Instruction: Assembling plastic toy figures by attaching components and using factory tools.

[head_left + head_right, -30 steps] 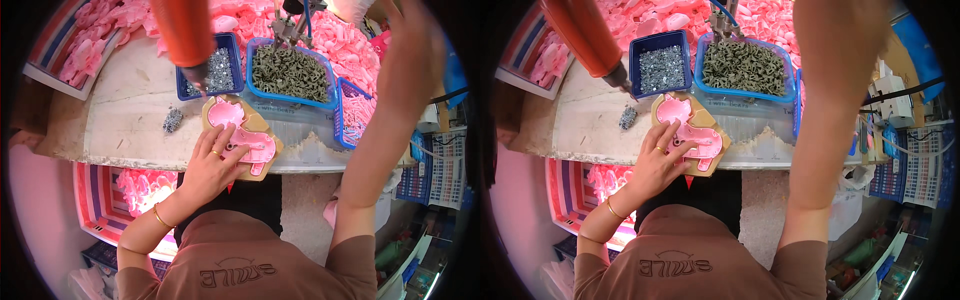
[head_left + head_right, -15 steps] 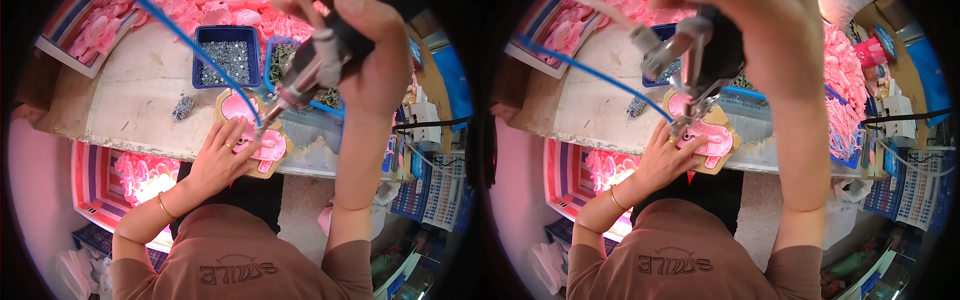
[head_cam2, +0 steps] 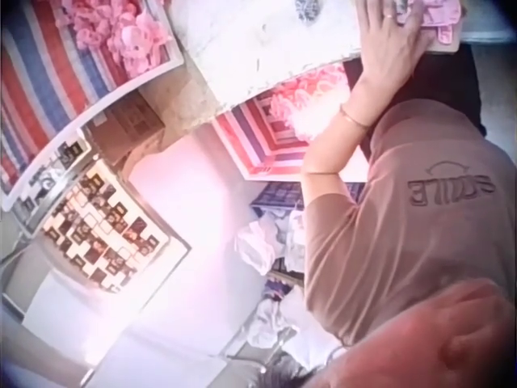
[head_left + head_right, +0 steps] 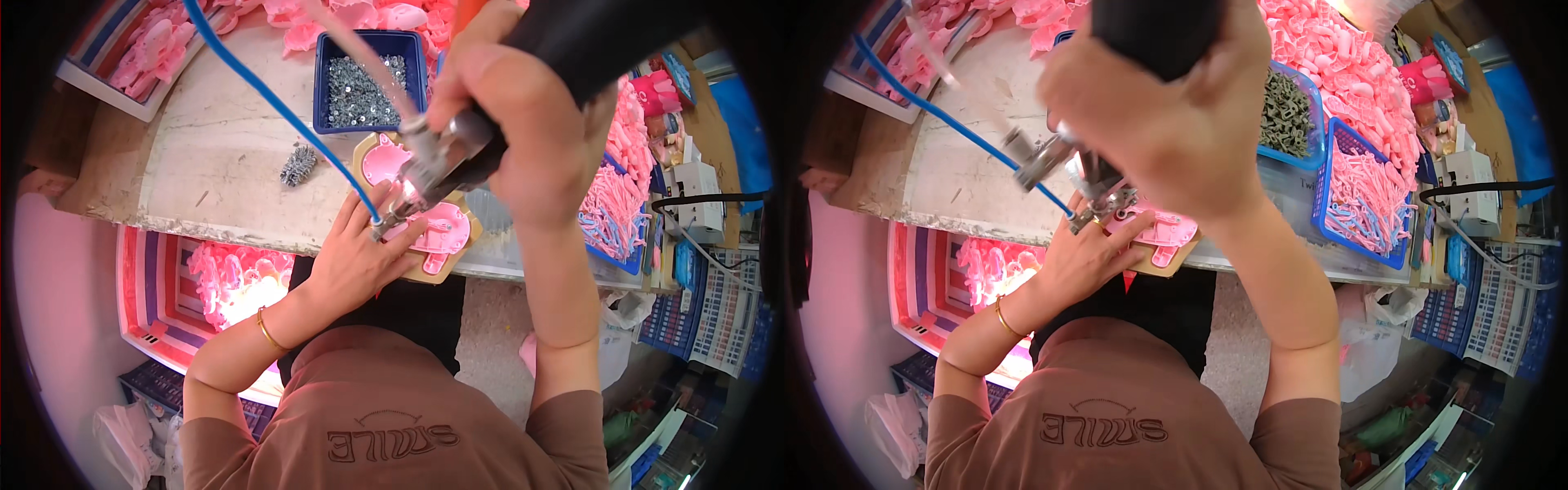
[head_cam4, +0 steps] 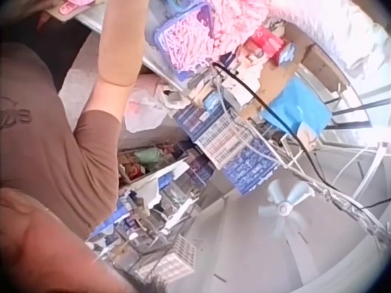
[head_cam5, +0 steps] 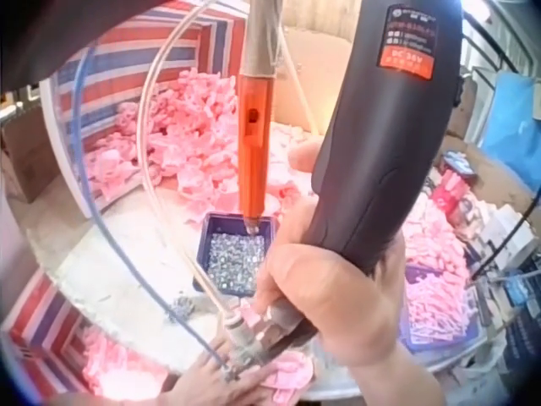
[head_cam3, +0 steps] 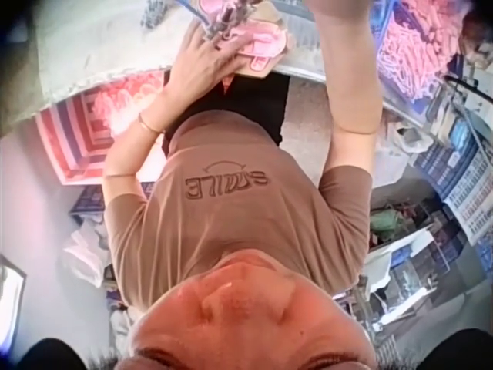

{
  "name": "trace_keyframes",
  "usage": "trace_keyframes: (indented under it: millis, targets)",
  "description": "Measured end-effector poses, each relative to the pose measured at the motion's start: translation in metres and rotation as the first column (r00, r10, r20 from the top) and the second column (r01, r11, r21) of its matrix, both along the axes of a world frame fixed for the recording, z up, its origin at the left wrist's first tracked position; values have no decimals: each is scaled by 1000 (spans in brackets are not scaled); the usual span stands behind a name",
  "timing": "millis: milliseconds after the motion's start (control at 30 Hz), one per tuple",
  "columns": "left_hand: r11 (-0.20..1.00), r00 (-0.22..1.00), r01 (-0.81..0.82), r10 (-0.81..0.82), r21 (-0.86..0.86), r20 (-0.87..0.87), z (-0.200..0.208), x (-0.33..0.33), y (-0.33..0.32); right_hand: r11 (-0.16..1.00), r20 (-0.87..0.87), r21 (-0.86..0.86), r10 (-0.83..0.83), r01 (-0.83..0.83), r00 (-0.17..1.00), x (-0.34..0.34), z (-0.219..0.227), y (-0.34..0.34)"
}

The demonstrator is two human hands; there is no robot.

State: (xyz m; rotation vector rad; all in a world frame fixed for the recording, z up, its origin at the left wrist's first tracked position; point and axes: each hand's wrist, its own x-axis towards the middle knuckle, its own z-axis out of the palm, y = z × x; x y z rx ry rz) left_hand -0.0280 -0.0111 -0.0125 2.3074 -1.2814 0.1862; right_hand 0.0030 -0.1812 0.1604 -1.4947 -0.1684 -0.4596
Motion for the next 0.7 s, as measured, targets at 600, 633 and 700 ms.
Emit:
trace_keyframes:
  millis: [600, 633, 700]
  targets:
    - [980, 992, 125, -128, -157, -13, 22, 14, 16, 981, 306, -175, -25, 82, 952, 36, 68, -66]
    - [958, 976, 187, -206, -218, -71, 36, 16, 9, 955, 341, -278, -4, 105, 940, 35, 79, -84]
    - [954, 961, 120, -181, -276, -209, 63, 18, 33, 950, 192, -306, 4, 56, 981, 46, 70, -91]
